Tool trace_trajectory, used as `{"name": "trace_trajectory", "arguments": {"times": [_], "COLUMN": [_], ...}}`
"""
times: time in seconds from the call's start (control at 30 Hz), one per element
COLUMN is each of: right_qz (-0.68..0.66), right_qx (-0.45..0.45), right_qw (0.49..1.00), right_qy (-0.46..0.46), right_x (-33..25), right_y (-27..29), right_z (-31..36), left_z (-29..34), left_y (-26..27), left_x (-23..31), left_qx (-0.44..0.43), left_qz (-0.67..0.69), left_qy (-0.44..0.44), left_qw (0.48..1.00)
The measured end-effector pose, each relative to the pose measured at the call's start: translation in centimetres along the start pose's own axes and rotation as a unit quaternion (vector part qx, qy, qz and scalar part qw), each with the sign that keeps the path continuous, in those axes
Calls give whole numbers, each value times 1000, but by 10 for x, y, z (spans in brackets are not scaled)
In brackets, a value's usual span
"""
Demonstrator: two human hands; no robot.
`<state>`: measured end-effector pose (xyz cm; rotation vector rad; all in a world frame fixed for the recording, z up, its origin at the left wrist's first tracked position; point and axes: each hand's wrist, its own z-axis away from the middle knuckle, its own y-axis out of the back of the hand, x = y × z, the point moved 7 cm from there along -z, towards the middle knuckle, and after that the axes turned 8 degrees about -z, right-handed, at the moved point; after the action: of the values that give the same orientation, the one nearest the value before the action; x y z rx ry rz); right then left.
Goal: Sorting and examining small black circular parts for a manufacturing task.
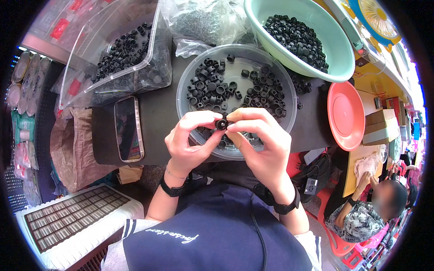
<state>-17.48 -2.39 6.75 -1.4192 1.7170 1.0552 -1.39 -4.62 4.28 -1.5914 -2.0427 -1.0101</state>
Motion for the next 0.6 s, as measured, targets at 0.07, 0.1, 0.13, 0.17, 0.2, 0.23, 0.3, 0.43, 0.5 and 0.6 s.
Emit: {"name": "trace_trajectory", "arguments": {"times": [0.07, 0.1, 0.13, 0.17, 0.2, 0.23, 0.3, 0.43, 0.5, 0.6], "right_qz": [12, 24, 24, 22, 21, 21, 18, -22, -148, -264], "right_qx": [-6, -13, -13, -14, -15, -16, -31, -37, -20, -5], "right_qw": [1000, 1000, 1000, 1000, 1000, 1000, 999, 998, 980, 932], "right_qy": [0, 1, 1, -2, -5, -6, -18, -50, -129, -250], "right_x": [0, 0, -1, -1, -2, -2, 0, 8, 21, 32], "right_y": [-2, -3, -4, -4, -4, -4, -6, -5, -3, -7], "right_z": [-1, -1, -1, -2, -2, -3, -4, -3, 0, 4], "left_z": [1, 2, 2, 1, 1, -1, -4, -3, -4, -4], "left_y": [0, 0, 0, 0, 0, 0, 1, 1, 1, 3], "left_x": [-1, -1, -1, -1, 0, 0, 4, 1, 2, 4], "left_qx": [1, 3, 3, 3, 2, 2, 1, 7, 14, 16], "left_qz": [-1, -1, -2, 3, 7, 7, -14, 0, 2, -13], "left_qy": [-5, -9, -9, -8, -7, -7, -33, -37, -42, -48], "left_qw": [1000, 1000, 1000, 1000, 1000, 1000, 999, 999, 999, 999]}}
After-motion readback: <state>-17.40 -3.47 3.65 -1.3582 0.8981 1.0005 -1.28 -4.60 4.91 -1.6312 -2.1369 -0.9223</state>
